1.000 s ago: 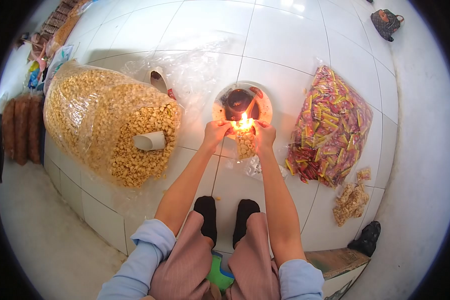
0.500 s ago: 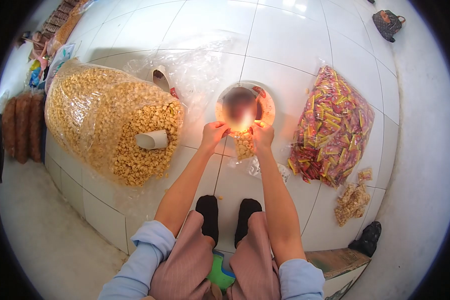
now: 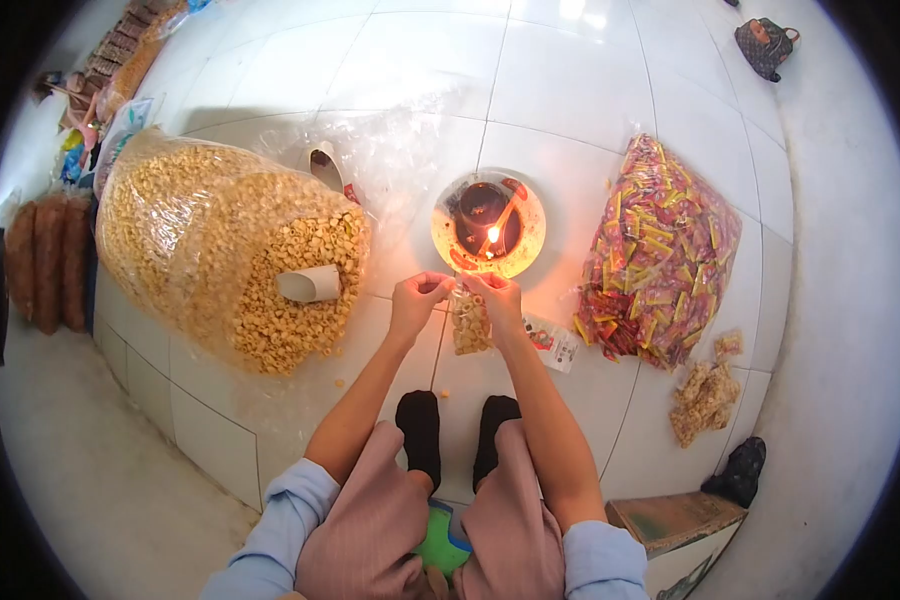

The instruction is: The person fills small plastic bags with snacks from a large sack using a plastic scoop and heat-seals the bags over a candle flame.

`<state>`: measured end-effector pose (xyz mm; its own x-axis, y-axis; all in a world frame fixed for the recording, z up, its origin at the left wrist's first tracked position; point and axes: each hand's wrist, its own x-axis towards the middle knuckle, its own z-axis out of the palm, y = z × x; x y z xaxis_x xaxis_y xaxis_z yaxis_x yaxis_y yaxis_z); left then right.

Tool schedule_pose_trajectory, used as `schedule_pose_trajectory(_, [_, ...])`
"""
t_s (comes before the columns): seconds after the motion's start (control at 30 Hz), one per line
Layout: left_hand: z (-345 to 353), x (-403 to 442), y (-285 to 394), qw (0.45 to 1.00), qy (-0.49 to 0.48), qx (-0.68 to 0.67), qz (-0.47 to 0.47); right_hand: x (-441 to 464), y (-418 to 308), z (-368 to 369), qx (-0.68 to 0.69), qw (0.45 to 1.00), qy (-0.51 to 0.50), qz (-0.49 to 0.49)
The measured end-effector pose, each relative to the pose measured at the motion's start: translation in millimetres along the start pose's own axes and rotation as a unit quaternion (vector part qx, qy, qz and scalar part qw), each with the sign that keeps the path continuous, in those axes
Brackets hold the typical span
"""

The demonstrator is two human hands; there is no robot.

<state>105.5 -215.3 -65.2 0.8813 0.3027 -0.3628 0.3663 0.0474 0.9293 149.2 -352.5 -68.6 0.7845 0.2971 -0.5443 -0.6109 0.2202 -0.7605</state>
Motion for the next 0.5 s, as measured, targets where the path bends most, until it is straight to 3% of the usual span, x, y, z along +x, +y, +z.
schedule_pose_trajectory(0.07, [3.1, -1.2, 2.3, 1.000, 0.001, -0.007, 0.004, -2.9, -3.7, 2.8, 0.040, 0.999, 0.017, 0.000])
schedule_pose_trajectory(0.13, [5.9, -1.9, 1.9, 0.999, 0.003, -0.031, -0.012, -6.2, -5.9, 5.6, 0.128, 0.987, 0.098, -0.003])
schedule_pose_trajectory(0.23, [8.5, -1.8, 1.4, 1.000, -0.012, -0.025, -0.006, -2.6, 2.5, -5.5, 0.123, 0.986, 0.106, -0.048])
schedule_pose_trajectory(0.33, [9.7, 0.0, 1.5, 1.000, -0.016, -0.019, -0.007, -7.8, -3.1, -16.3, 0.150, 0.980, 0.134, 0.001])
schedule_pose_trajectory(0.47, [12.5, 5.9, -1.6, 1.000, -0.024, -0.015, 0.002, -10.0, -2.9, -29.8, 0.170, 0.981, 0.091, -0.007])
schedule_pose_trajectory(0.5, [13.3, 7.5, -1.0, 1.000, -0.029, -0.008, -0.001, -11.5, -4.4, -31.8, 0.111, 0.992, 0.050, -0.015])
